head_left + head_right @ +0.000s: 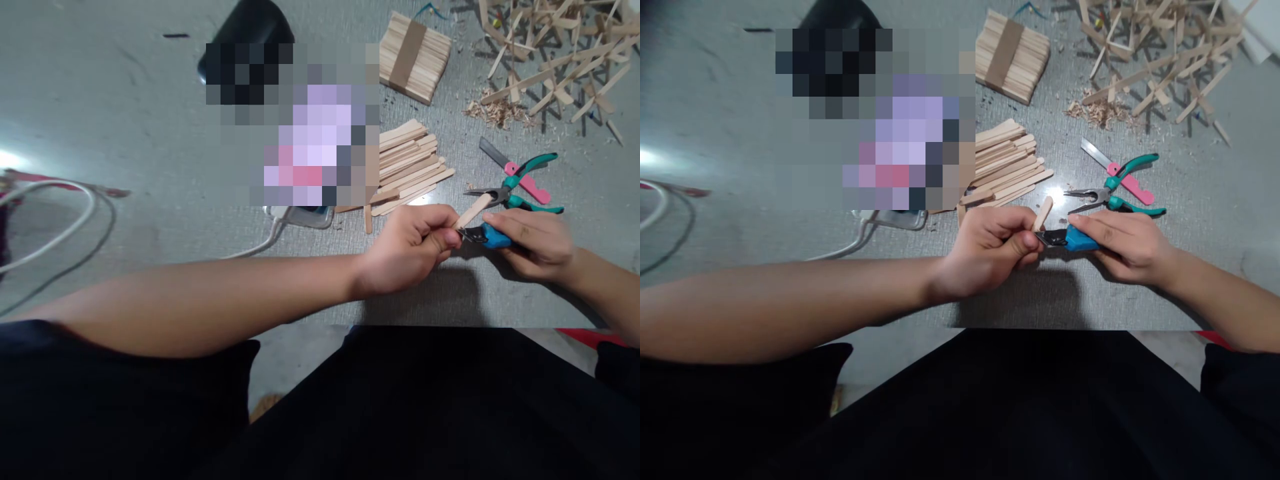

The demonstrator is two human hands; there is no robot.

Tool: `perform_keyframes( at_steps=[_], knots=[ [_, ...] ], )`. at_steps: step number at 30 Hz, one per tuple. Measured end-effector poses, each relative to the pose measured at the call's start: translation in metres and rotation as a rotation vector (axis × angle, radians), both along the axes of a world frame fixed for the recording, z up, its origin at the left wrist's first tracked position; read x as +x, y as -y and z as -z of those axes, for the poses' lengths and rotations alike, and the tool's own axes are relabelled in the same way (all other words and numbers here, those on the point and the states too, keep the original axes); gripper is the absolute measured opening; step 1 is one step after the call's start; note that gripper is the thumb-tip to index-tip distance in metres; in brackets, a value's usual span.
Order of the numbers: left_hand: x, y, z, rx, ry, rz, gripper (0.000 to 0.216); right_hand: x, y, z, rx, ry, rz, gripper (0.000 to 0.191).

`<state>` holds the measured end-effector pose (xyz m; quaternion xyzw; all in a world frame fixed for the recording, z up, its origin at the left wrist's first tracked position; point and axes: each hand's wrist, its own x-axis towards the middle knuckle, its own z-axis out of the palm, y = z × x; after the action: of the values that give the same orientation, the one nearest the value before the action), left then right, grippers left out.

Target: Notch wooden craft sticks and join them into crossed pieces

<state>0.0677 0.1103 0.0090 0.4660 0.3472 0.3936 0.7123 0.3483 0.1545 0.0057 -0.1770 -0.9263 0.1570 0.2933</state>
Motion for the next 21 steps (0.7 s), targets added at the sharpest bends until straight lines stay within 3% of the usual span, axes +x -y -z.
perform_keyframes(
  at_steps=[8,15,21],
  knots=[
    [0.0021,0.0014,-0.0021,0.084,-0.074,-0.036,0.021,-0.0018,0.0018,-0.0002,0.042,0.012,0.018,0.071],
    [0.0011,0.0032,-0.0005,-0.048,0.050,0.060,0.032,-0.0034,0.0019,-0.0009,0.193,0.024,0.084,0.069],
    [0.0030,0.0028,-0.0040,-0.166,0.143,0.012,0.054,-0.0026,0.0003,-0.0045,0.267,0.053,0.113,0.069]
  ],
)
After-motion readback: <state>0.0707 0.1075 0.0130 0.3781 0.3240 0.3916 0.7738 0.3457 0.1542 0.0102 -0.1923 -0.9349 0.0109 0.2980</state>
